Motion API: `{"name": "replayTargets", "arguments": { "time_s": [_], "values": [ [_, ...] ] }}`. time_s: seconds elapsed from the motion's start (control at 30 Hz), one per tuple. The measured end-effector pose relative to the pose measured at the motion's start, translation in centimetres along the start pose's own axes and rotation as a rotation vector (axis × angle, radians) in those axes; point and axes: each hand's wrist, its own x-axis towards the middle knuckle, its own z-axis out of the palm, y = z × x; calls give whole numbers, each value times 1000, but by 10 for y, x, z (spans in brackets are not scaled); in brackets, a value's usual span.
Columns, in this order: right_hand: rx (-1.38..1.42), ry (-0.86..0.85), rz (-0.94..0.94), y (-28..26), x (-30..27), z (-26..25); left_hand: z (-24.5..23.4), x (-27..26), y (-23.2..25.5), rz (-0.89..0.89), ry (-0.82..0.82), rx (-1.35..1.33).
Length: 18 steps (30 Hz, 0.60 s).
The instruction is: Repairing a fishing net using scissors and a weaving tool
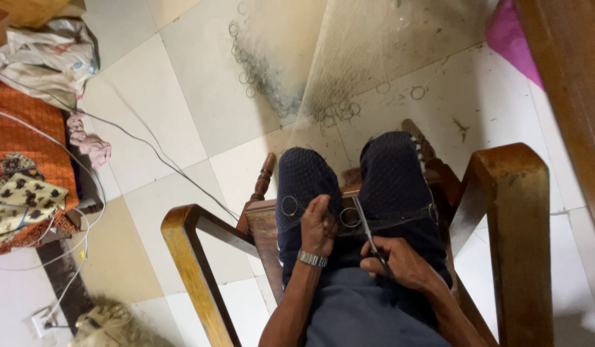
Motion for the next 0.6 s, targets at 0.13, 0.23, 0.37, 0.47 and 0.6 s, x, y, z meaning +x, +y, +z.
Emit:
{"name": "replayTargets", "arguments": {
  "time_s": [0.13,0.23,0.37,0.47,0.6],
  "values": [
    [-8,-14,-24,-7,-2,1,-3,2,-3,-2,-30,15],
    [-106,-35,43,-18,-6,0,-4,2,-4,6,-36,1],
    [-142,-53,-17,-28,-5,-4,-4,2,-4,3,-48,14],
    [-158,-46,-134,-18,11,-8,-1,-1,-3,16,-33,10],
    [-336,-10,-201,-13,28,-11,-4,1,-7,54,-39,-13]
  ]
}}
